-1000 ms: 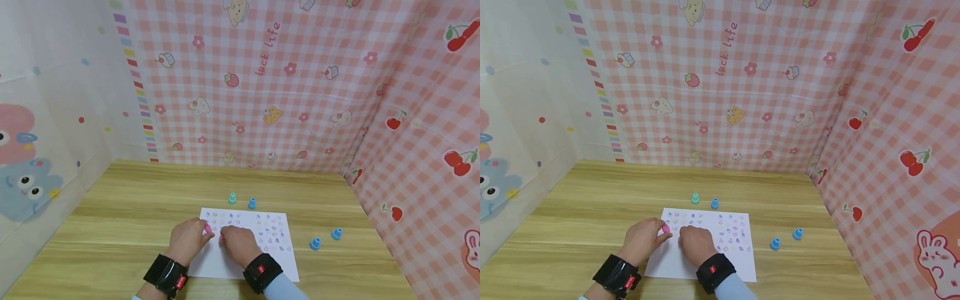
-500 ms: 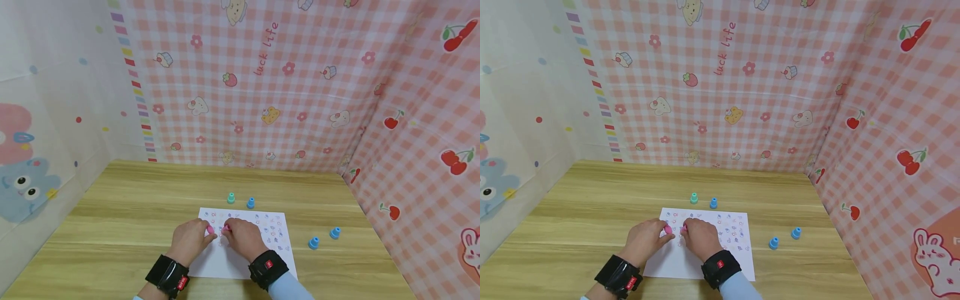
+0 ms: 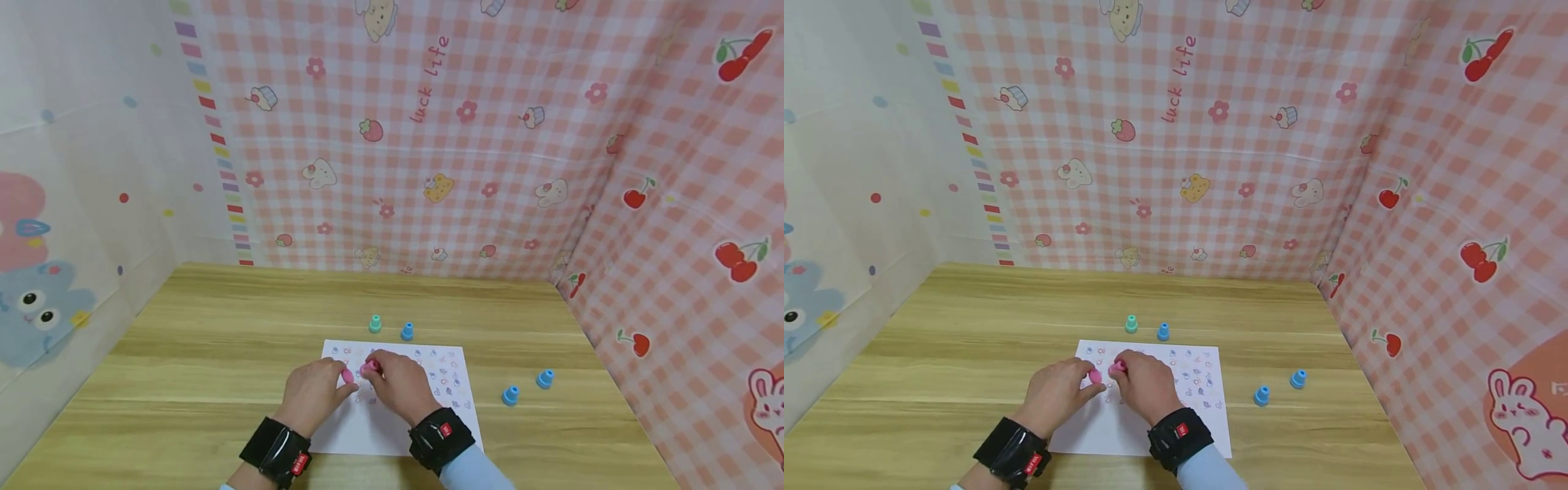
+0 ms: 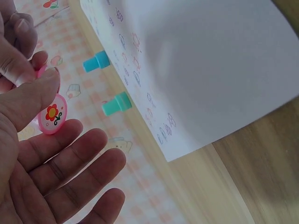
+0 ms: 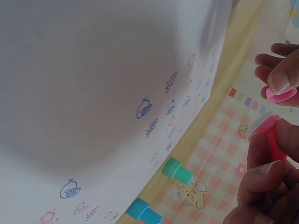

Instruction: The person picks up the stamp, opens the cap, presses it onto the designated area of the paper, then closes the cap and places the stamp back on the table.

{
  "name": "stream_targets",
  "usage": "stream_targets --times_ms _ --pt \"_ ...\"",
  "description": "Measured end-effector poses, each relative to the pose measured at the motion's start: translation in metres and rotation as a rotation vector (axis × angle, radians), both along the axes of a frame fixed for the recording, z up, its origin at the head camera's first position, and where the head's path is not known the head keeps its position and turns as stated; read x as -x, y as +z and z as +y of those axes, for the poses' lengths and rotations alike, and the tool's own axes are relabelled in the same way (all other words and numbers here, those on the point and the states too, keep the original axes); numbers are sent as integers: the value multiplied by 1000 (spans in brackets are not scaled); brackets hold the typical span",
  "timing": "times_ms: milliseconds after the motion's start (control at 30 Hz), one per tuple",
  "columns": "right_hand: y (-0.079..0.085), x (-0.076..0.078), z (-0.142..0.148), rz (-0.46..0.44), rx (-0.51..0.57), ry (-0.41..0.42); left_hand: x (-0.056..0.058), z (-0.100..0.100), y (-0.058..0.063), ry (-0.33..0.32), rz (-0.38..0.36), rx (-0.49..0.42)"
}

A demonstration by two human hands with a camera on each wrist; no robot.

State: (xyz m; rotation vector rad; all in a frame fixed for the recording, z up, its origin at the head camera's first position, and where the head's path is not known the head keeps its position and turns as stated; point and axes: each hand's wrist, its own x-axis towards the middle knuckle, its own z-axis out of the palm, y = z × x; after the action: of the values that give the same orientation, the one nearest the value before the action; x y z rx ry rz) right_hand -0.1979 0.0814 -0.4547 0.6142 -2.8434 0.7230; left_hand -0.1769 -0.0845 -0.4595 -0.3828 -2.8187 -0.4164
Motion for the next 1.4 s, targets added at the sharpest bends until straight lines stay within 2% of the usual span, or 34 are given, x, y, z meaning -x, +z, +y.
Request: stream_targets --times_ms 467,933,1400 --pt "10 -6 -5 -90 90 -11 -1 4 1 -9 22 -18" --pt "12 -7 -4 -141 172 -5 1 6 2 -17 34 -61" --pt "15 -4 -1 -257 318 32 1 5 7 -86 116 -68"
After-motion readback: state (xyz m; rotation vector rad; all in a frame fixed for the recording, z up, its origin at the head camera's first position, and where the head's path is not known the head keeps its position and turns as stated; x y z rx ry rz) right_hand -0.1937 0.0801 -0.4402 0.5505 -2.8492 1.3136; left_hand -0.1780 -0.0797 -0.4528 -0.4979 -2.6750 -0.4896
